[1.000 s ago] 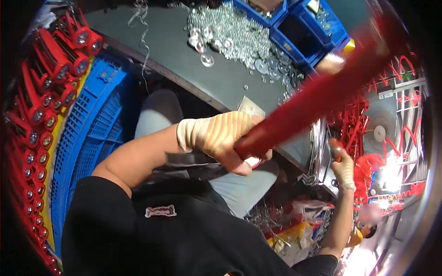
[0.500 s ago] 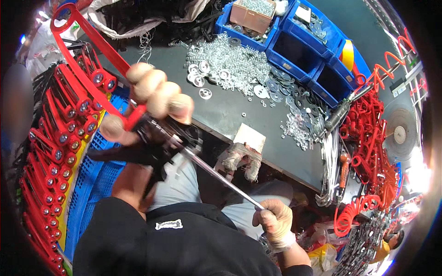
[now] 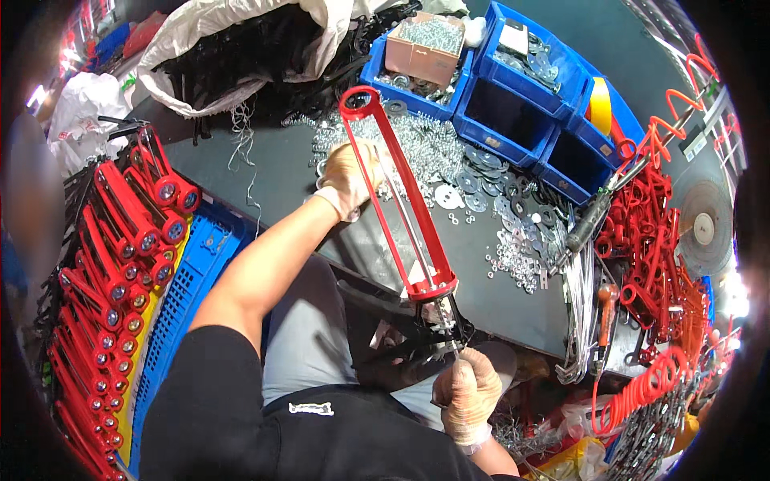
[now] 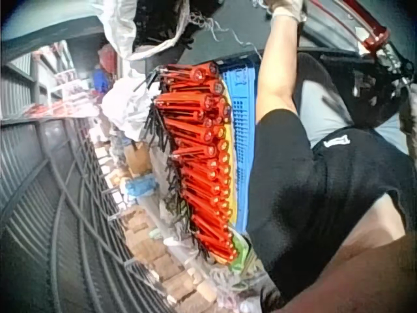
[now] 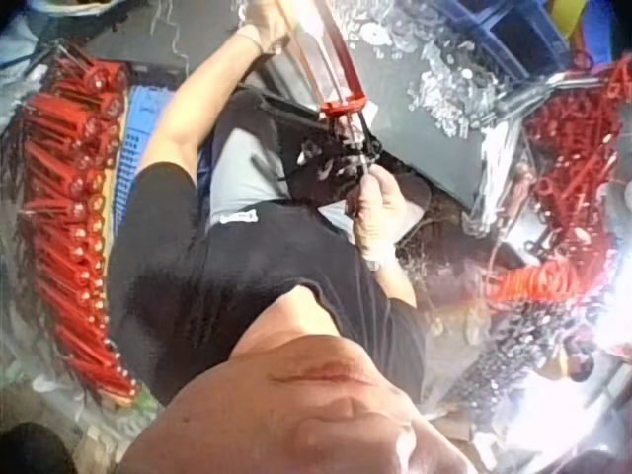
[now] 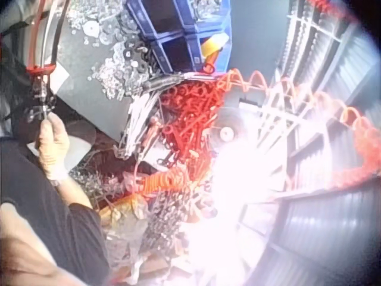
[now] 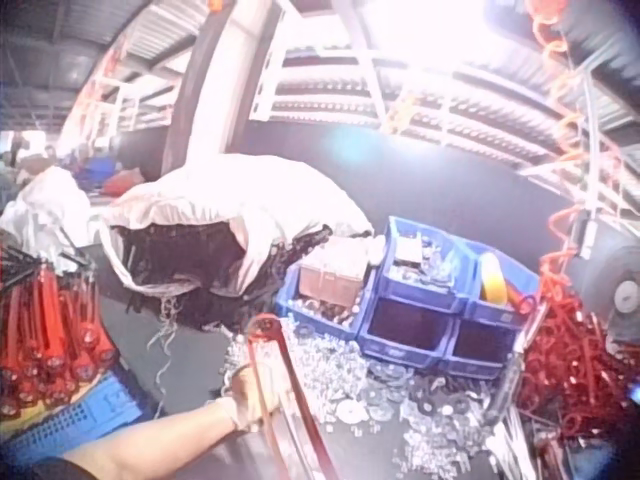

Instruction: Assembling the components of red caulking guns at an industrial workbench using manual and electric tools.

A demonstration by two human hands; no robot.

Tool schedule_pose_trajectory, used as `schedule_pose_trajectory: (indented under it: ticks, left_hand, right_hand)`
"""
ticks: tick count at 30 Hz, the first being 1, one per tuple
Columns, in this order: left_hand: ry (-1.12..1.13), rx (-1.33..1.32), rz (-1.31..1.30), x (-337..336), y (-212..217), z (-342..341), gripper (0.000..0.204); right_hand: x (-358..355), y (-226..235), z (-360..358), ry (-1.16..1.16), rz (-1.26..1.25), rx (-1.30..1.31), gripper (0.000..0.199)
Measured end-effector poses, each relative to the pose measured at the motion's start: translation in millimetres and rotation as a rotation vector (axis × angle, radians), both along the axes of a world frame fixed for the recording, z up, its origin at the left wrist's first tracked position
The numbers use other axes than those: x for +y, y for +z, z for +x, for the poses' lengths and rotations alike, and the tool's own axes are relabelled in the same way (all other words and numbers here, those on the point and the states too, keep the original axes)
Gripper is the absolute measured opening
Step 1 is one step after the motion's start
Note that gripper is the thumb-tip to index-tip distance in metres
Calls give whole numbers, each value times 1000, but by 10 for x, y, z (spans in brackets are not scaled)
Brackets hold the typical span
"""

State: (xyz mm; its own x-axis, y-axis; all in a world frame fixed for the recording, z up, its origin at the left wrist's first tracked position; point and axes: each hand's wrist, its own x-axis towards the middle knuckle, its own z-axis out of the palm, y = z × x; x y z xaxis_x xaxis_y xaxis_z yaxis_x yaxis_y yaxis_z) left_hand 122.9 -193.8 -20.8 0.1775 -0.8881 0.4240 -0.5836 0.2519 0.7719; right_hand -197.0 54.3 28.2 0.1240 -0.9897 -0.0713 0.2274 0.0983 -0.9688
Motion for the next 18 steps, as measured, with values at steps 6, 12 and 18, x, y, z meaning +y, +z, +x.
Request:
schedule_pose_trajectory:
  ticks: [6,12,18]
  left_hand:
    - [329,367,-742,748,741,-226,9]
    - [-6,614,-302,1052,1000,-347,17]
    - [10,381,-497,1195,1183,-608,13]
  right_hand:
    - [39,165,-16,11,-22,147,27]
    - [86,162,-126,0,-55,108,27]
    - [277,56,-319,-34,-89,-19,28]
